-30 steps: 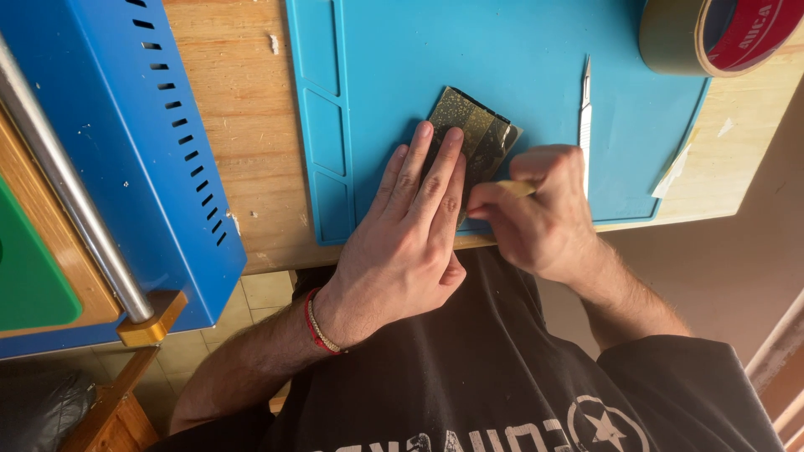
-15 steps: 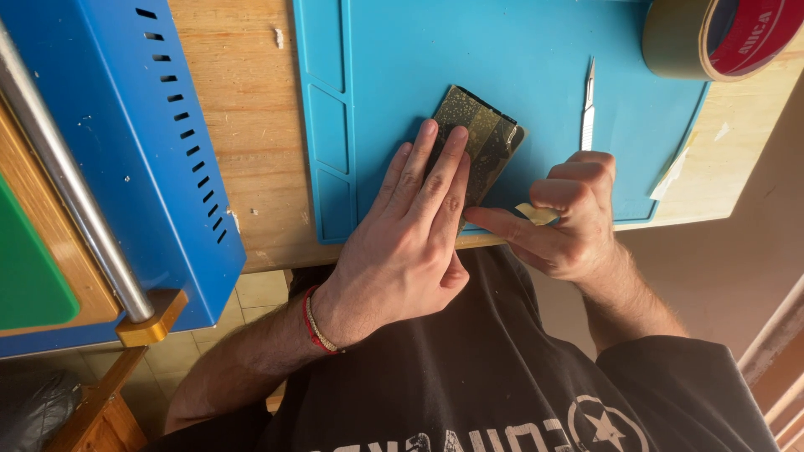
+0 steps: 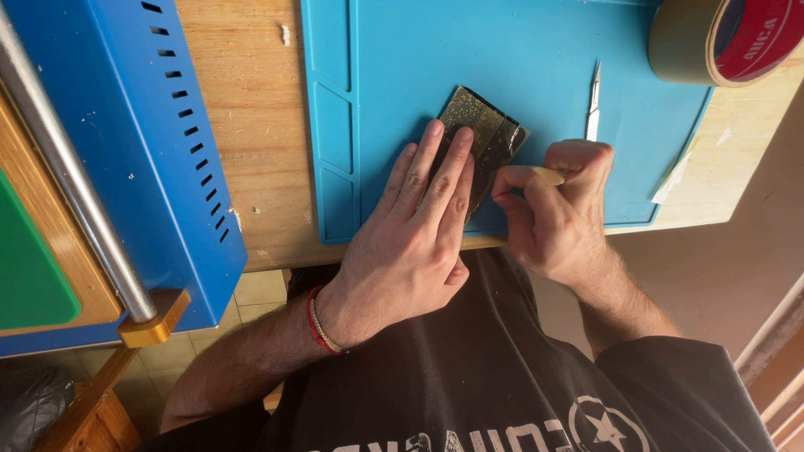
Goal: Applying clear adhesive tape to a cracked mobile phone screen and trimming the edges with a scalpel.
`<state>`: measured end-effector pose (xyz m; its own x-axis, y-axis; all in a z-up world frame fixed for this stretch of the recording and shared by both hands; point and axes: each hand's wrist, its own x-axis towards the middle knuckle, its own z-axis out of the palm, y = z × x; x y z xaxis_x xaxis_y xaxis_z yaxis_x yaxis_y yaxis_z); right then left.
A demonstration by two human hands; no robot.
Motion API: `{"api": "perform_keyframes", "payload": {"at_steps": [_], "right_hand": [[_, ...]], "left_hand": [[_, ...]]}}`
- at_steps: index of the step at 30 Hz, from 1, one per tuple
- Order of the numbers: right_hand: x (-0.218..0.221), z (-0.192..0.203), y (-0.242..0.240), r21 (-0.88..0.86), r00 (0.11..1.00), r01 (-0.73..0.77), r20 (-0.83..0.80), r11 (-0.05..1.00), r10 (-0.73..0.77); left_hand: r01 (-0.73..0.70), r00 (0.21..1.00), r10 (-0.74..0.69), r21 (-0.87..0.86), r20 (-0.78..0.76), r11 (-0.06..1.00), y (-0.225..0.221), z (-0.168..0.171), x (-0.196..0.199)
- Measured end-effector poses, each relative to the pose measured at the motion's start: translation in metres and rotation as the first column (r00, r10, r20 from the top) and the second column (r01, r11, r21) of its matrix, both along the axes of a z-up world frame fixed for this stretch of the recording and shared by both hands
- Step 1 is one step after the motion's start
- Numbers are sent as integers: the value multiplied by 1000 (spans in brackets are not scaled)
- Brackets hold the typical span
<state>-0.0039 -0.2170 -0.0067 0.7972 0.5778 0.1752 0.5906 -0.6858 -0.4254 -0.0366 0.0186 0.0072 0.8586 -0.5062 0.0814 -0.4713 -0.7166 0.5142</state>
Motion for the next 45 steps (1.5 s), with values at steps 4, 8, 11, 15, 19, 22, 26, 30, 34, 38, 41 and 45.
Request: {"api": "perform_keyframes", "payload": {"at_steps": [4,8,11,15,19,22,26,30,34,38,41,45], "right_hand": [[-1,2,-7,60,999,37,-27,998,-36],[4,8,-8,113,992,92,-97,989,-81],[7,7,-18,105,989,151,-27,983,-149],[11,5,-26,129,998,17,60,991,-25],[10,-7,-32,57,940,-234,270,971,210],[11,-14,-33,48,906,-295,332,954,263],[21,-15,-34,31,867,-378,361,925,342],[25,-25,-39,-12,819,-457,384,889,426],[21,-21,-25,-72,877,-353,322,933,357],[25,-1,-2,80,980,-194,68,978,189],[7,-4,-4,21,999,19,41,1000,-20],[13,0,-4,57,993,112,-54,992,-109]], "left_hand": [[5,1000,-5,-23,-15,1000,1,0,-1],[4,1000,-4,-31,-13,1000,1,-1,-1],[10,1000,-11,-19,-8,1000,2,-2,-1],[9,999,-13,-80,-41,997,4,-1,-1],[7,999,-11,-112,-42,994,4,-1,0],[2,999,-6,-96,-33,995,4,0,0],[-4,1000,2,-96,-22,995,4,0,0],[-10,1000,8,-94,-20,996,4,-2,0],[0,1000,-3,-89,-29,996,4,-1,0],[-1,1000,0,-63,-23,998,4,1,1],[3,1000,-4,-35,-14,999,4,0,1],[0,1000,0,-33,11,999,2,-2,0]]}}
